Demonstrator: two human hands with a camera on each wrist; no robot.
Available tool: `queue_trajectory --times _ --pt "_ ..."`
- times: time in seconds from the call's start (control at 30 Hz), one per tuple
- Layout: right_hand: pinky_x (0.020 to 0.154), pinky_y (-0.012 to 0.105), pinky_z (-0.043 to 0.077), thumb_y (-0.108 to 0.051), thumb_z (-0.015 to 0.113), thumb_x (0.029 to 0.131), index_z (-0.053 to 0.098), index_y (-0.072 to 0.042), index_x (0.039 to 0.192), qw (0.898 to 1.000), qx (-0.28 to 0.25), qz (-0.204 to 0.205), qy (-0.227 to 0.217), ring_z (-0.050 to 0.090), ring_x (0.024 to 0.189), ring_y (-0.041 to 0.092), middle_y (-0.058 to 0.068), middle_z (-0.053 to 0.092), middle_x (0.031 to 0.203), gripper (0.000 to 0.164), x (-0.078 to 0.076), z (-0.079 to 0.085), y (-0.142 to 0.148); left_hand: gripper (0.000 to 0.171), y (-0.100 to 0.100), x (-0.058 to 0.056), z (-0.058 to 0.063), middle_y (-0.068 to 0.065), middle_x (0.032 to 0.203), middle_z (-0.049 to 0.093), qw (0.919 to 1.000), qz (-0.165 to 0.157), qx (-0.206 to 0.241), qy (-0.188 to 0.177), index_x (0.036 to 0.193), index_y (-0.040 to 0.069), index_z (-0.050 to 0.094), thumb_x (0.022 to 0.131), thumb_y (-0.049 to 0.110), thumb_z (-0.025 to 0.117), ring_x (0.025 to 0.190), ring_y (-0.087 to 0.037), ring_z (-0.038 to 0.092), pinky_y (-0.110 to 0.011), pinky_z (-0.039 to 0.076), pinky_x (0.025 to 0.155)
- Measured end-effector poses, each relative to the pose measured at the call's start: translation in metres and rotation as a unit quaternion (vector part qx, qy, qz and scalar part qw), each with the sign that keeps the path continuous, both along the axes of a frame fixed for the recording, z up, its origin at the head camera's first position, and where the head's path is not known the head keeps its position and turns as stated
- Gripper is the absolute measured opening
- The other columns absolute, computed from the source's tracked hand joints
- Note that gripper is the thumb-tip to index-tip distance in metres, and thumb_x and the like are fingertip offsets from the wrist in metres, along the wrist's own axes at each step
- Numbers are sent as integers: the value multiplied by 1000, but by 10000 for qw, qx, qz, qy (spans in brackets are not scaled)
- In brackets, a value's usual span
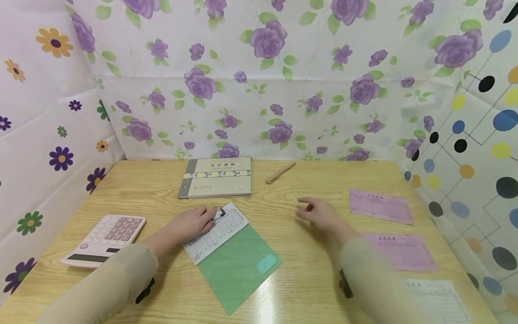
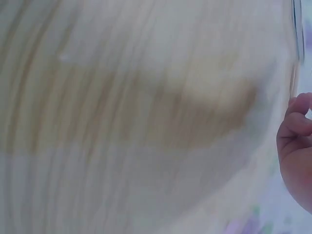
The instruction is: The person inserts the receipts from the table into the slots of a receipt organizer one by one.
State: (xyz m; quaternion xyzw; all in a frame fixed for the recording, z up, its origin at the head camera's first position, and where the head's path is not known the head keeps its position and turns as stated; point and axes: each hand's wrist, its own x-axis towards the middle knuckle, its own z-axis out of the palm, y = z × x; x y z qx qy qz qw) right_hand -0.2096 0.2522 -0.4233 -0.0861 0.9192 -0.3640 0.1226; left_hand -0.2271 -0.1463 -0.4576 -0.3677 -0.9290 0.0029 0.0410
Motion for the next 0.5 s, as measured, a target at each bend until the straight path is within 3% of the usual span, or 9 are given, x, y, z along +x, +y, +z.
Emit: queue_trajectory --times 0.2,0.5 --pt "60 33 42 -40 56 93 40 -6 141 9982 493 -310 137 51 76 21 18 53 117 61 6 4 56 48 1 0 1 -4 87 45 9998 141 -9 -172 138 5 45 98 33 48 61 -11 40 -28 39 52" --pt "71 43 44 -45 52 94 37 0 142 9927 976 -591 386 53 97 36 26 52 118 67 15 3 115 47 1 2 3 -4 88 46 9997 107 36 -199 137 5 45 98 31 47 63 -11 41 -28 40 54"
